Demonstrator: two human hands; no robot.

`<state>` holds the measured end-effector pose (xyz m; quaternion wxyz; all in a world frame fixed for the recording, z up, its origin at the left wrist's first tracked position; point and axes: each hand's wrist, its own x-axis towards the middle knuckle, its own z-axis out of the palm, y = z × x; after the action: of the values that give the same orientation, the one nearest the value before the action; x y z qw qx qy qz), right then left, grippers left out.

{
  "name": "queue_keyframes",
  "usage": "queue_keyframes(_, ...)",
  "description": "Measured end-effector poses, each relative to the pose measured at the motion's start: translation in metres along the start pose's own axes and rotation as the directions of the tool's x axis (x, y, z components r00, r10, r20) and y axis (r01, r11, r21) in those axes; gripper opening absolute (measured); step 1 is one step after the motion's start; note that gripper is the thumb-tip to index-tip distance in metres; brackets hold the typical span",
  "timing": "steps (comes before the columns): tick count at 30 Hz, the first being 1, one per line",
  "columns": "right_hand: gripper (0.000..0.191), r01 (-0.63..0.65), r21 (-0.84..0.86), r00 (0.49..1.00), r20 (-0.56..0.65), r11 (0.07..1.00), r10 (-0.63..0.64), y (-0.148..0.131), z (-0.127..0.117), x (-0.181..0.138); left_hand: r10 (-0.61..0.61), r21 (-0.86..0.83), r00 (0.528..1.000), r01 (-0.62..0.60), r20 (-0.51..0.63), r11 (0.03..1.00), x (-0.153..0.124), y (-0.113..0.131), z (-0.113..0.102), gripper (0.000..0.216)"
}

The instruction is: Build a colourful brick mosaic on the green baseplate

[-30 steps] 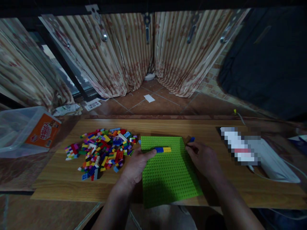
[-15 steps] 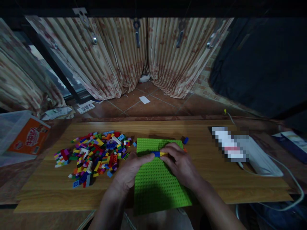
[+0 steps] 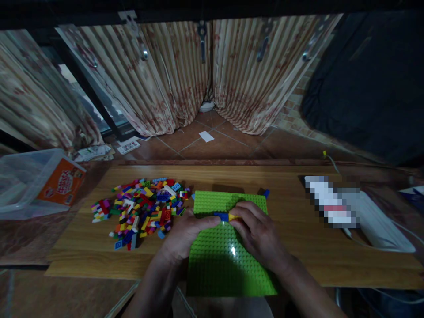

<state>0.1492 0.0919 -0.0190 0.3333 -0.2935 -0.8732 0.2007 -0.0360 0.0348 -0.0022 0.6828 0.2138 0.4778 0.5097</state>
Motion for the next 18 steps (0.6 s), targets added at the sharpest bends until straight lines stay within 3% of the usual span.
queue_keyframes(7,0.011,-0.114,0.183,0.983,-0.123,0.976,0.138,-0.004,-0.011,0.001,-0.033,-0.053,0.999,0.035,0.029,0.998,0.003,-0.004,-0.005,0.038)
queue_keyframes(10,0.01,-0.193,0.224,0.932,-0.263,0.955,0.25,0.005,-0.017,0.002,-0.036,-0.048,0.999,0.036,-0.013,0.998,0.005,-0.005,-0.003,0.036)
queue_keyframes(13,0.017,-0.373,0.162,0.837,-0.367,0.913,0.407,0.027,-0.029,0.001,-0.003,-0.004,0.999,0.003,-0.053,1.0,0.009,-0.008,-0.003,0.037)
queue_keyframes(16,0.027,-0.569,-0.004,0.778,-0.327,0.822,0.537,0.052,-0.042,-0.004,0.043,0.073,0.998,-0.039,-0.051,0.997,0.015,-0.01,-0.006,0.039)
queue_keyframes(18,0.029,-0.63,-0.152,0.766,-0.282,0.762,0.578,0.066,-0.048,-0.009,0.104,0.152,0.992,-0.093,-0.066,0.984,0.019,-0.012,-0.009,0.04)
